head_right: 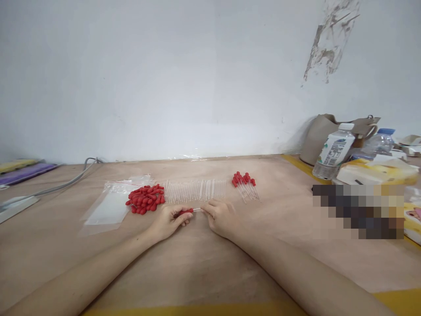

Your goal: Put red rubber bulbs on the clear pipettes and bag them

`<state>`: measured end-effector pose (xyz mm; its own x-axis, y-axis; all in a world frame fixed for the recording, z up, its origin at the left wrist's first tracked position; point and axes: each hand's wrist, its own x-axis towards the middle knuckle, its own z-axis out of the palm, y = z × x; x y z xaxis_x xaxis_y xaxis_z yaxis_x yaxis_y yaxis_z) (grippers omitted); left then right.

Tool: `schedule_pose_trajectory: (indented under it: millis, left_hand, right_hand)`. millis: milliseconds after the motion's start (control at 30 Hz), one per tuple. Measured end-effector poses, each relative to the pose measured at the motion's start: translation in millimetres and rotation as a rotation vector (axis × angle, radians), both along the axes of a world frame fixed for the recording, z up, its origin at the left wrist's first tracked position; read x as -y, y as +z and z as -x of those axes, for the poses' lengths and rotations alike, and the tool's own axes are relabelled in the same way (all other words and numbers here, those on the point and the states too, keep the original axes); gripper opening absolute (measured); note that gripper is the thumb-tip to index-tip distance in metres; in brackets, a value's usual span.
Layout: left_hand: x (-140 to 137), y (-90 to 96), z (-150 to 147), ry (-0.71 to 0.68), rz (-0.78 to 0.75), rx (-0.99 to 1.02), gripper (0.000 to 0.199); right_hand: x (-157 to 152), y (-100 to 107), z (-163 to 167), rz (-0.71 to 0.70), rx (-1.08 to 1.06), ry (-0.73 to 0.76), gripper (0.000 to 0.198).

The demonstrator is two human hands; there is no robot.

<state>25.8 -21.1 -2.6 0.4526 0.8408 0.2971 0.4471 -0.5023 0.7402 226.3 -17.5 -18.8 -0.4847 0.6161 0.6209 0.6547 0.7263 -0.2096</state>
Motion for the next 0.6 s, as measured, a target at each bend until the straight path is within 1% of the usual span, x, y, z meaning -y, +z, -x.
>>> schedule_pose_trajectory:
  millis: [67, 200, 300, 433, 600]
  left_hand:
    - [-1.7, 0.1, 1.2, 0.028, -0.037, -0.003, 0.020]
    - [-4.8, -1.3, 5.3, 0.076, -0.087, 0.020, 0.021]
    - [-4.5, -1.6, 7.0, 0.071, -0.100, 0.030, 0.019]
    - [-3.1, -0.7, 6.2, 0.035, -0.083, 0.020, 0.016]
    - [-4.8, -1.7, 4.3, -0.017, 0.008, 0.084, 0.017]
  right_hand:
    - [0.6, -0.3, 0.8, 0.006, -0.015, 0.006, 0.023]
    - [1.1, 2.8, -2.3, 0.021, -0.070, 0.079, 0.021]
    - [0.7, 4.8, -5.8, 0.009, -0.068, 0.111, 0.020]
    - [-1.0, 3.8, -6.7, -0.019, -0.074, 0.145, 0.019]
    - [-5.2, -1.2, -5.3, -0.066, -0.088, 0.162, 0.019]
